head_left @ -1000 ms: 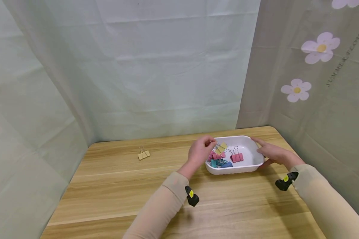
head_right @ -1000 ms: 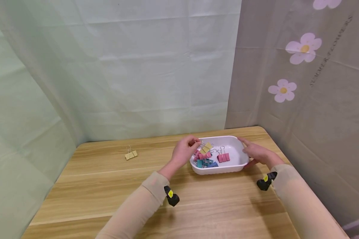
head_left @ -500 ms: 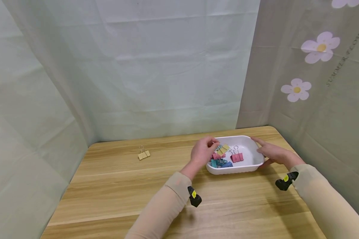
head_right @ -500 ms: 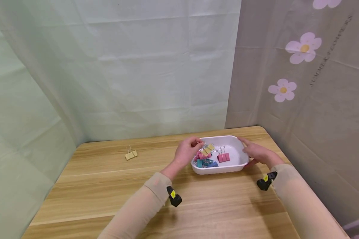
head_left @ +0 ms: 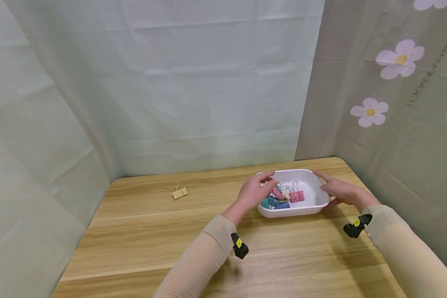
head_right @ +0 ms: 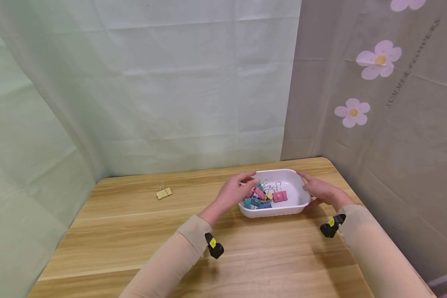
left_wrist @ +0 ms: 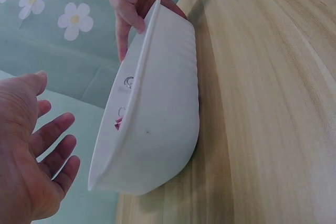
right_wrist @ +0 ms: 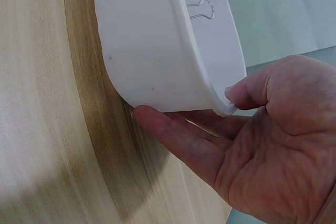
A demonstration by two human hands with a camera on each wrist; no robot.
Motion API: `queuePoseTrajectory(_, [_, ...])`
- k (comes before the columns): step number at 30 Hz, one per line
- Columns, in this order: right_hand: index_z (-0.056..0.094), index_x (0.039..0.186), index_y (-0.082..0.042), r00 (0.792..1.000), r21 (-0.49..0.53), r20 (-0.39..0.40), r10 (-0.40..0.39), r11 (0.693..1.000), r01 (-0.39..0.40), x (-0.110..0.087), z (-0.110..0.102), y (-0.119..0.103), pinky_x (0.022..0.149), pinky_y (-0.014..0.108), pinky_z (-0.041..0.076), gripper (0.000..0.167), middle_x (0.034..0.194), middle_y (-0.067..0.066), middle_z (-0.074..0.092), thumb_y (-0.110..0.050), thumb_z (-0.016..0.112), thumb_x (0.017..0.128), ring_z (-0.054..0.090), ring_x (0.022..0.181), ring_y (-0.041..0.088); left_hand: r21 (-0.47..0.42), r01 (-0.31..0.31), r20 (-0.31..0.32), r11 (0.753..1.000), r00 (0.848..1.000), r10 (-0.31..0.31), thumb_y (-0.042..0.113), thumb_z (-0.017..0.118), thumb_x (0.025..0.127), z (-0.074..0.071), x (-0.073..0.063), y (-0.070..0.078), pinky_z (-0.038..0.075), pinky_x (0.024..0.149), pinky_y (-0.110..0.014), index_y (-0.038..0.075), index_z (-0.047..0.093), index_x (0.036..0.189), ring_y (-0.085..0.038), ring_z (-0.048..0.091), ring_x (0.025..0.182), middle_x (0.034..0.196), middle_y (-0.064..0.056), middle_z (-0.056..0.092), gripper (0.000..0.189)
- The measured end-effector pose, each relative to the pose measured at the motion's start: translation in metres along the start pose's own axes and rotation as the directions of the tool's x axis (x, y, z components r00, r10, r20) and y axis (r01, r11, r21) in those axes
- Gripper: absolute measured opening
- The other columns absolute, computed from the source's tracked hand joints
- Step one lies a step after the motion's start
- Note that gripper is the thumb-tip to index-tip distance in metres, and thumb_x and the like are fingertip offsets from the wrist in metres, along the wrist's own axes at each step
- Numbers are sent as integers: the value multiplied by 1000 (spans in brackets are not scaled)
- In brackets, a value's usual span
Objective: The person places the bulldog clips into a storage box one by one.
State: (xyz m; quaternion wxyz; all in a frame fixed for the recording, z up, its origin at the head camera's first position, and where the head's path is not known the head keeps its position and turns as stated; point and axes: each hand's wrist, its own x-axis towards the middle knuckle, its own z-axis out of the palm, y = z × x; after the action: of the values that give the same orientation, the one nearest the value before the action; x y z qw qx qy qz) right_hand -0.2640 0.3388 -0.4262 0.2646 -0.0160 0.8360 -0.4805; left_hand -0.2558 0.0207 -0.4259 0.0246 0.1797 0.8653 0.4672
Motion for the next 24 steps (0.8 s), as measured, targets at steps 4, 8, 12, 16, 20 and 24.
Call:
queuePoseTrajectory(4, [-7, 164, -18, 1000, -2, 0, -1, 1000, 1, 0, 0, 1, 85, 52, 59, 71, 159, 35, 6, -9, 35, 108, 46, 124, 50, 22, -10, 10, 1000, 1000, 10, 53, 57, 102, -4, -2, 3, 49, 102, -44, 31, 55, 148, -21, 59, 125, 132, 4, 67, 52])
queuePoseTrajectory(8, [-7, 164, -18, 1000, -7, -3, -1, 1000, 1, -1, 0, 1, 85, 51, 59, 71, 159, 36, 7, -10, 36, 108, 47, 122, 49, 49, -19, 24, 999, 1000, 17, 56, 56, 101, -5, -2, 4, 48, 104, -44, 32, 53, 150, -20, 57, 127, 136, 3, 64, 54])
queuePoseTrajectory(12, [-6, 164, -17, 1000, -2, -1, -3, 1000, 3, -1, 0, 0, 85, 51, 59, 71, 158, 35, 8, -9, 36, 108, 48, 121, 47, 57, -20, 34, 998, 999, 18, 55, 58, 100, -5, -2, 5, 48, 104, -44, 32, 53, 150, -20, 56, 128, 138, 3, 63, 55])
queuePoseTrajectory(16, [-7, 164, -17, 1000, 3, 2, -5, 1000, 5, 0, 0, 0, 84, 51, 59, 71, 157, 35, 9, -9, 36, 108, 49, 120, 46, 62, -16, 43, 998, 999, 13, 57, 59, 99, -5, -3, 6, 47, 105, -45, 32, 52, 151, -21, 55, 130, 141, 4, 61, 58])
queuePoseTrajectory(20, [-7, 164, -18, 1000, 4, 3, -4, 1000, 4, 2, -1, 1, 83, 51, 60, 72, 157, 35, 10, -9, 36, 108, 50, 119, 45, 75, -28, 46, 997, 999, 25, 56, 60, 98, -5, -2, 5, 47, 106, -44, 31, 51, 151, -20, 54, 131, 141, 4, 60, 59])
queuePoseTrajectory(24, [-8, 164, -18, 1000, 1, 3, 0, 1000, 0, 2, -1, 1, 83, 52, 59, 73, 158, 35, 8, -9, 37, 108, 51, 118, 45, 91, -44, 43, 995, 998, 40, 53, 63, 98, -7, -2, 6, 46, 107, -43, 30, 52, 151, -19, 52, 133, 142, 5, 60, 58])
